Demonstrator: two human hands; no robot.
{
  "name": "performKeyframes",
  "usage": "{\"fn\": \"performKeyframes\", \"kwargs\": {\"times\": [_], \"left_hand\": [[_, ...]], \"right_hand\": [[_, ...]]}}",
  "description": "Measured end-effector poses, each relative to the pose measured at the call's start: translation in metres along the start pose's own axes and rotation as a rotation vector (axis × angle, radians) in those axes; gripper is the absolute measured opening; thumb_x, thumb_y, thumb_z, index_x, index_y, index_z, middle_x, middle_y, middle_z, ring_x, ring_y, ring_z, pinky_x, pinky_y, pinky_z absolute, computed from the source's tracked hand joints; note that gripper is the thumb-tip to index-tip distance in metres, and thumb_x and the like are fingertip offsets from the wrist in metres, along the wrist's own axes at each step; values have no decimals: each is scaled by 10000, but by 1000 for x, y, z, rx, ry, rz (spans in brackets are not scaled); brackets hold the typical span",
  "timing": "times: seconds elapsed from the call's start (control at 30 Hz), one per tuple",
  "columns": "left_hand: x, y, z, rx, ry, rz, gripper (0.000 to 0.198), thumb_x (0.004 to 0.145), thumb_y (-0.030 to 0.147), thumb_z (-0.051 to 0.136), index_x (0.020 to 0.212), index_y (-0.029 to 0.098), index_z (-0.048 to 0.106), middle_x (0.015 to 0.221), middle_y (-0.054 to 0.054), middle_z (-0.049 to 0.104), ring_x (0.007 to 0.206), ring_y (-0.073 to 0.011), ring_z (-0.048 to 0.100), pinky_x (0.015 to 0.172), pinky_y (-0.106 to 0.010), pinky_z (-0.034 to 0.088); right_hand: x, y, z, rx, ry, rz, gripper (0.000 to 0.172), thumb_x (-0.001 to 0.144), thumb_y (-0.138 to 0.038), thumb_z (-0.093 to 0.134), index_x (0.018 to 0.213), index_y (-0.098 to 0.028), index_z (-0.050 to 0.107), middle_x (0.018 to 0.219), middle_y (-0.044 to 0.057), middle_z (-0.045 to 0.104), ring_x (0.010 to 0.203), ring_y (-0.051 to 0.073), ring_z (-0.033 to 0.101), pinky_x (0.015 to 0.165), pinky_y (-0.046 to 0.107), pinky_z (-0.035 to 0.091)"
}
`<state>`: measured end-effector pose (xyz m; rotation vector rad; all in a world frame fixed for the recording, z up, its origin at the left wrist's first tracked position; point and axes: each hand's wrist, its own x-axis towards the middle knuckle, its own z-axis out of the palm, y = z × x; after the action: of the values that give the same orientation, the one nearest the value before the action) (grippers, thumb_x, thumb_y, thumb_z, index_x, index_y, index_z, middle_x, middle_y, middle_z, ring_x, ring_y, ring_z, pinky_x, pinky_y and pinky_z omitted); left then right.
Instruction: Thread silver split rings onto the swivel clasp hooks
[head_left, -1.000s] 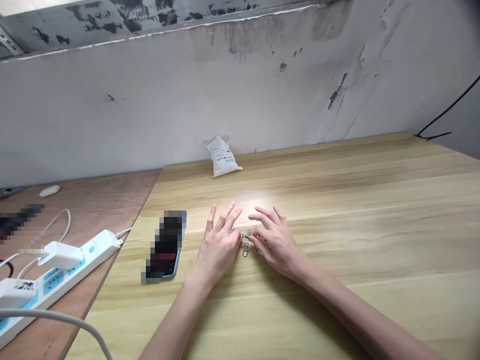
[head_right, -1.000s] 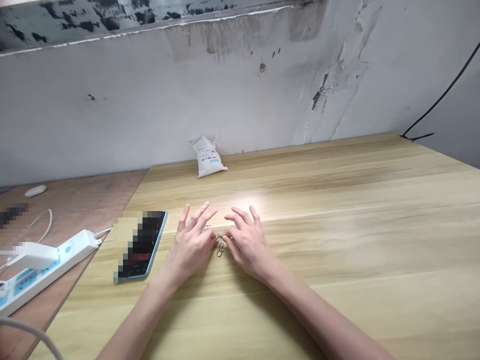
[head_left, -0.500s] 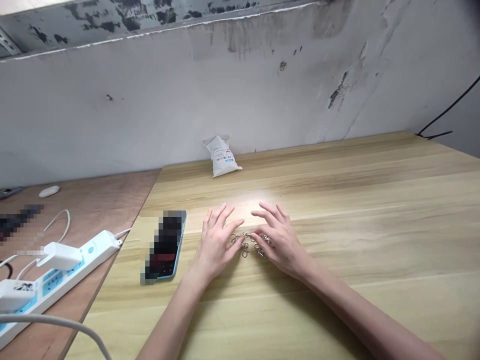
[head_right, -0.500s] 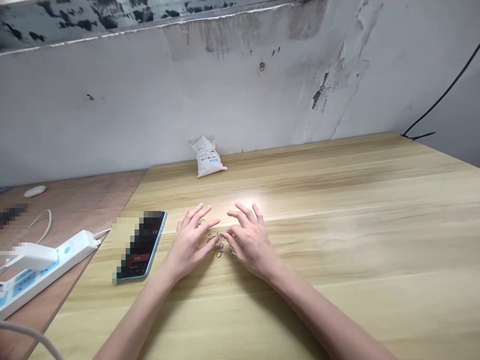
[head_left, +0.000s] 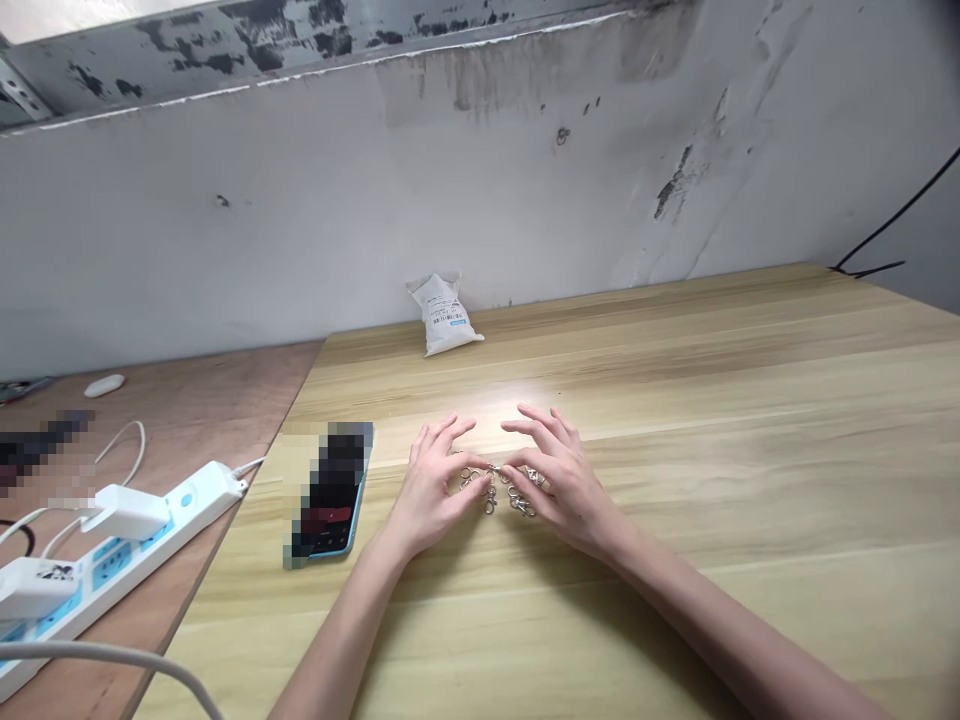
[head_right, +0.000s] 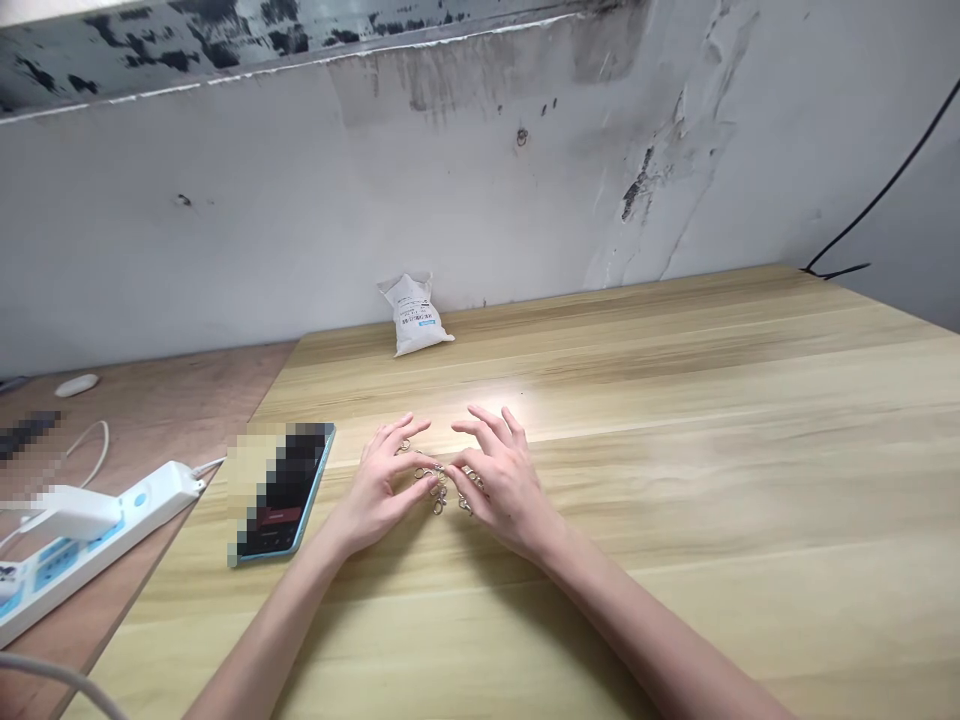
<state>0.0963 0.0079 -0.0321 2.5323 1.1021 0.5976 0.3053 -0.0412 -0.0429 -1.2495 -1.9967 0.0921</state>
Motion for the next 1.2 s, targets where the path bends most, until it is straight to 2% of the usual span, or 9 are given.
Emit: {"fn": "performKeyframes", "kwargs": {"times": [0.17,0.4,0.63,0.73,0.83,1.03,1.2], "left_hand": [[0,-2,-5,88,-14,30,152,856,335,656,989,283,705,1418,-57,504,1415,-305,320,1141,-651,194],[5,11,14,217,67,134,81,873,260,633,874,255,714,1262,-62,628,1291,-286,481,1132,-627,246],[9,14,22,232,128,126,125,877,196,606,782,219,684,1142,-57,686,1217,-265,540,1123,-579,297],[9,15,20,158,135,120,118,866,162,591,776,210,649,958,-22,726,1096,-224,601,1122,-531,307],[8,14,17,47,125,61,99,835,148,608,760,211,626,788,18,702,935,-187,629,1118,-513,299],[6,10,11,-72,84,36,98,869,168,612,798,223,651,794,23,700,873,-175,609,1081,-486,323],[6,9,11,-44,175,17,112,901,173,581,920,222,680,845,-5,710,875,-191,597,991,-437,412]], "right_hand": [[0,3,-1,18,1,18,151,950,-244,525,836,-229,623,1218,81,625,1325,277,425,1112,591,263],[-1,6,-1,16,1,29,141,943,-235,529,848,-230,633,1223,87,622,1321,284,432,1100,579,288],[0,8,-2,14,19,51,128,934,-247,548,839,-237,634,1208,75,630,1310,286,443,1100,569,293],[0,8,-2,23,19,58,121,932,-236,554,840,-235,632,1207,77,628,1310,287,440,1106,573,282],[0,9,-2,26,19,65,120,930,-239,562,833,-231,631,1201,82,627,1304,294,445,1095,583,291],[0,10,-1,27,9,64,129,938,-253,556,835,-229,630,1188,88,628,1294,296,454,1074,587,315],[0,11,0,29,-6,68,130,933,-242,561,825,-225,631,1181,86,632,1288,292,462,1074,575,322]]}}
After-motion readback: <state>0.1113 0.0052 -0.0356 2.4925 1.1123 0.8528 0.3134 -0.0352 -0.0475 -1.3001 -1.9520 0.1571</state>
